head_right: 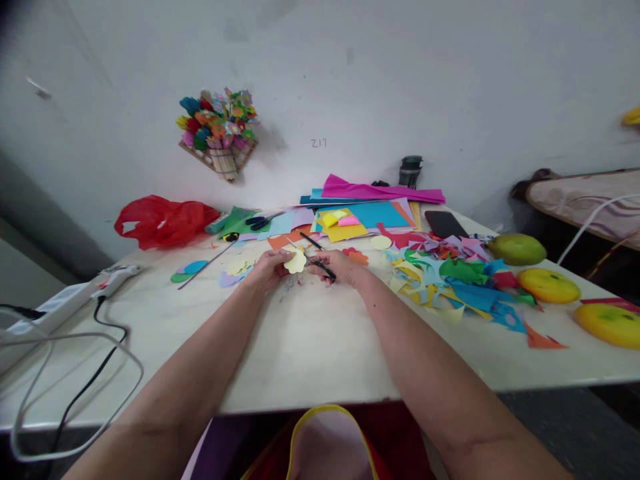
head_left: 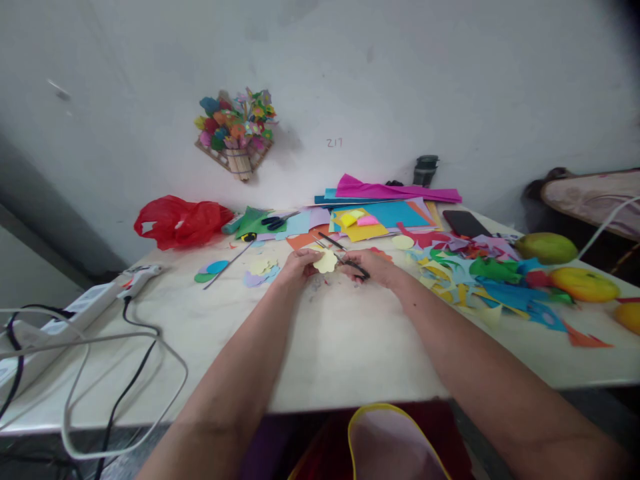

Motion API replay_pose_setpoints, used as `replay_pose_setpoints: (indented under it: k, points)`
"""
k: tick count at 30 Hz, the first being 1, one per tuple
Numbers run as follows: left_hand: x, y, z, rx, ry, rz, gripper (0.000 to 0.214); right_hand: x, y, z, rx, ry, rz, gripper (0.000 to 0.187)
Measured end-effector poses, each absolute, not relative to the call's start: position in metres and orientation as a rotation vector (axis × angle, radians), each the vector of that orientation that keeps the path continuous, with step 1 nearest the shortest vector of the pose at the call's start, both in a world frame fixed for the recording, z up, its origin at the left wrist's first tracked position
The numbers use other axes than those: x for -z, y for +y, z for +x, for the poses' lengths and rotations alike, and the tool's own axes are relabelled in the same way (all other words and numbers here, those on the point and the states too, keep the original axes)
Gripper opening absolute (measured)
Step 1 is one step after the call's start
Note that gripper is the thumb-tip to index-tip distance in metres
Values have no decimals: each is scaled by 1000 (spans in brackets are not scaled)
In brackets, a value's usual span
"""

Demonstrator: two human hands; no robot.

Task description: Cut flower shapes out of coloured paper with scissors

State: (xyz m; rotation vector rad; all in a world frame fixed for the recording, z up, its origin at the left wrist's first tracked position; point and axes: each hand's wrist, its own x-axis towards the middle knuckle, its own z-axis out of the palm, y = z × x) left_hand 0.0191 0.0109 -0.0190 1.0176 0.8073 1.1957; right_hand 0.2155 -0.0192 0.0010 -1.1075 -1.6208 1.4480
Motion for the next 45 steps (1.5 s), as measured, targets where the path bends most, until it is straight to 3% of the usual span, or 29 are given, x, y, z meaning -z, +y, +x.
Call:
replay_pose_setpoints:
  k: [7, 14, 45]
  points:
    - [21, 12, 18, -1194, 807, 1041, 26, 0, -18, 216, -1478, -1598, -1100, 11]
    - [19, 11, 18, -1206, 805, 1025, 29, -2, -19, 215, -1427, -1643, -1114, 22]
    - [17, 9, 17, -1179, 769, 1014, 29, -2, -20, 214, -1406, -1662, -1154, 24]
